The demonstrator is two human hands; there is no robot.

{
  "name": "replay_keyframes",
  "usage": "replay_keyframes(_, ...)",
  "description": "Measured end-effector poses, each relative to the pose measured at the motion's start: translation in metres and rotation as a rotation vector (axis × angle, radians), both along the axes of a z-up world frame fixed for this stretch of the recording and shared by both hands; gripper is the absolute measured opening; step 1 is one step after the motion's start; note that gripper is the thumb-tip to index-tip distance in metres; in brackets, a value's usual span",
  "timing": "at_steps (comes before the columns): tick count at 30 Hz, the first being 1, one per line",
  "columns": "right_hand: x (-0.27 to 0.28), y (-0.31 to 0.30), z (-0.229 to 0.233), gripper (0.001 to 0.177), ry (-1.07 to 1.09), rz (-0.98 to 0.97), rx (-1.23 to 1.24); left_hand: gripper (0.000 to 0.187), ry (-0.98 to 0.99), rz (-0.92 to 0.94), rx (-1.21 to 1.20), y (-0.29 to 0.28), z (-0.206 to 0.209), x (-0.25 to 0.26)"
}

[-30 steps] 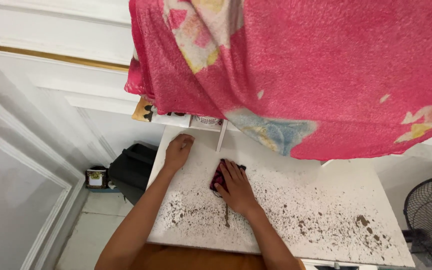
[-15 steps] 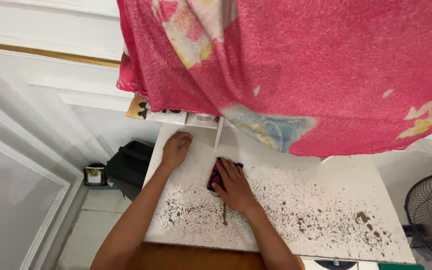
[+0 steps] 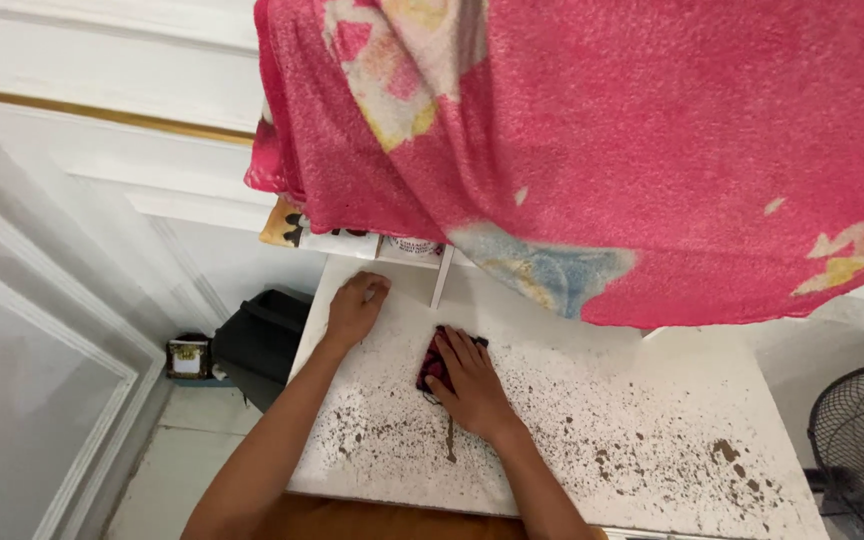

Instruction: Sanding a white wooden desk surface covered in sawdust using a piece of sandpaper.

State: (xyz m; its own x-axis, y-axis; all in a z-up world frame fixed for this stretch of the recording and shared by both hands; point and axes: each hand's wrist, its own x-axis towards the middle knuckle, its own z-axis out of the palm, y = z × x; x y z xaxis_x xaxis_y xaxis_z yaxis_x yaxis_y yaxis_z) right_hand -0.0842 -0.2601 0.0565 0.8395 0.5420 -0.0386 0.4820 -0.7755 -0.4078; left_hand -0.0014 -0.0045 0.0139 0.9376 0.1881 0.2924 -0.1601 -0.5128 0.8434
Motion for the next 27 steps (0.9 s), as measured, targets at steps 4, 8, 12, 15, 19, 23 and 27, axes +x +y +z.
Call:
replay_keyframes(4,-0.002,-0.003,-0.001,0.073,0.011,-0.007,0.006,0.018,-0.027,-0.015,0.012,-0.001,-0.007,-0.001)
replay_keyframes(8,-0.001,-0.003,-0.002,0.072,0.000,-0.007,0.000,0.018,-0.047,-0.023,0.040,0.000,-0.011,0.003)
replay_keyframes(12,-0.005,0.000,-0.007,0.074,-0.009,0.014,-0.022,0.018,-0.056,-0.022,0.038,0.002,-0.011,-0.001)
replay_keyframes(15,-0.022,0.014,0.011,0.078,0.015,0.125,-0.058,0.018,-0.078,-0.015,0.051,0.002,-0.015,0.005)
replay_keyframes(19,-0.059,0.036,0.004,0.079,-0.005,0.320,-0.066,0.018,-0.084,-0.009,0.051,0.002,-0.011,0.001)
replay_keyframes(23,-0.063,0.035,0.011,0.078,-0.011,0.389,-0.064,0.019,-0.058,-0.021,0.006,0.000,-0.005,0.000)
replay_keyframes(27,-0.025,0.010,0.005,0.080,0.021,0.150,-0.078,0.019,-0.055,-0.018,0.008,0.000,-0.003,-0.004)
